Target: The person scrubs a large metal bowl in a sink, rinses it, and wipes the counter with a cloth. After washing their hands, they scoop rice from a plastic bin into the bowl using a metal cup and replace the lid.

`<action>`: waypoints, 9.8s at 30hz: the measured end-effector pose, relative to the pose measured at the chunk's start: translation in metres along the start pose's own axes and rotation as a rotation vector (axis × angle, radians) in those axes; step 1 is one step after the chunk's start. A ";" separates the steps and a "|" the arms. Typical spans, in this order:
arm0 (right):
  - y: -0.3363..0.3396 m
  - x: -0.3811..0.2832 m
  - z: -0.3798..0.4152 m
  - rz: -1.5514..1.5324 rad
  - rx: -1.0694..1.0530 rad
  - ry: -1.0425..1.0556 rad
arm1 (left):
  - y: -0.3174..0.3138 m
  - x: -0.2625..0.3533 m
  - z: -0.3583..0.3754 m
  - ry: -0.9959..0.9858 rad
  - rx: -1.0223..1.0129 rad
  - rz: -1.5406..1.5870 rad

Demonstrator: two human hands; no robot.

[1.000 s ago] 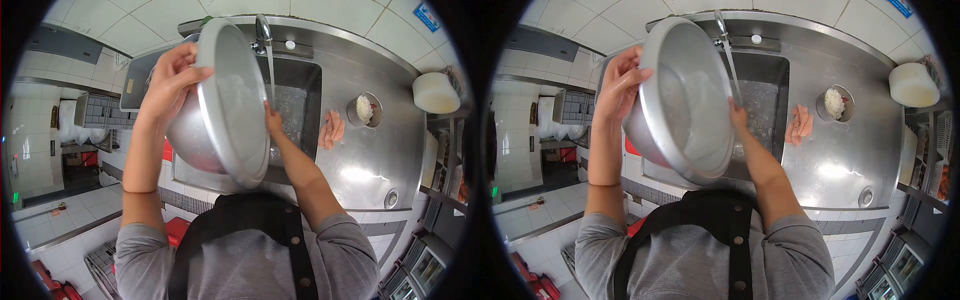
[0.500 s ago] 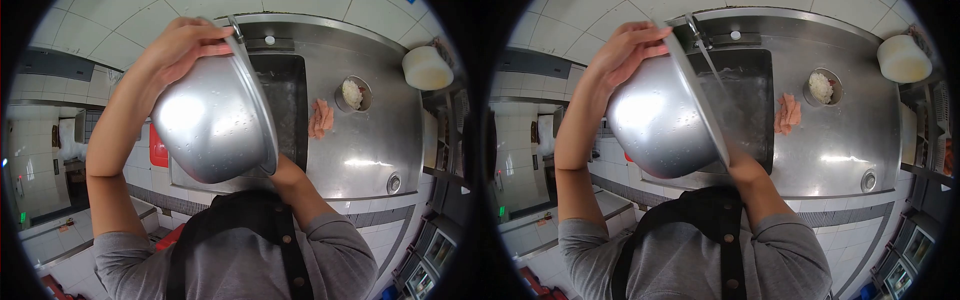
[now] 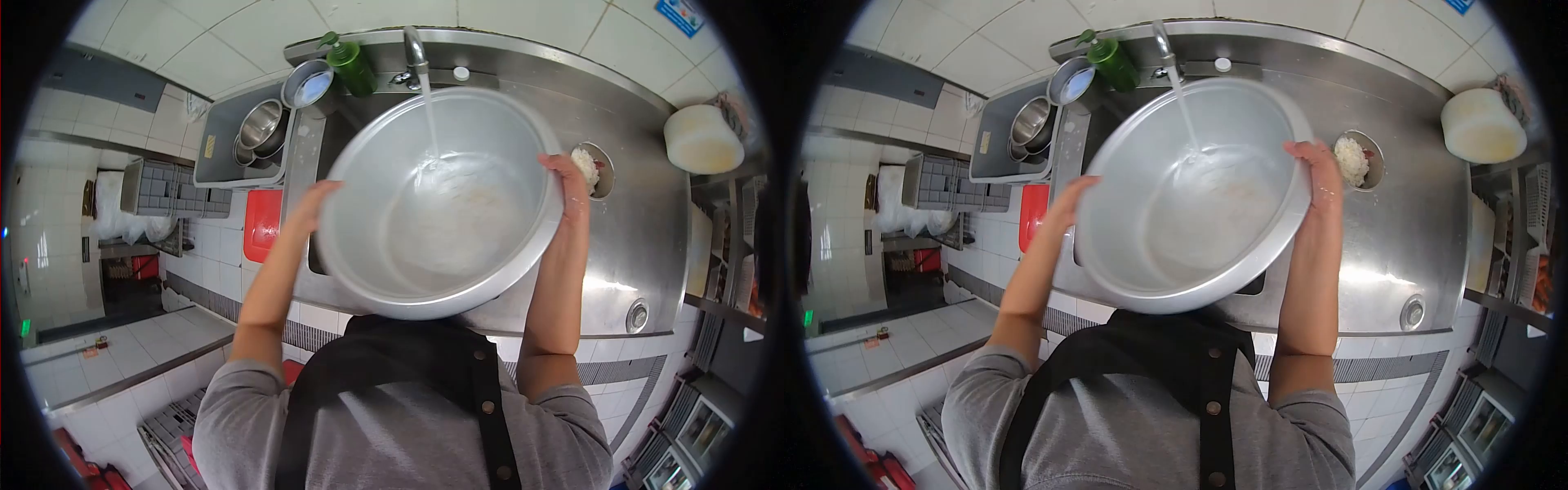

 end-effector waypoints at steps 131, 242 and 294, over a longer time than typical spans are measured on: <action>-0.183 0.012 0.158 0.447 0.090 0.855 | 0.087 -0.040 0.064 -0.171 -0.619 0.267; 0.021 0.510 -0.298 0.891 -0.140 0.210 | 0.103 -0.190 0.038 -0.468 0.497 -1.205; 0.020 0.591 -0.233 1.959 -0.813 0.562 | 0.100 -0.229 0.028 -0.774 0.796 -3.672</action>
Point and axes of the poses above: each hand's wrist, its own z-axis away from the middle knuckle, its own y-axis out of the back of the hand, x = y × z, the point moved 5 cm from there along -z, towards the middle knuckle, and after that the axes turned 9 degrees about y, right-handed, at the moved point
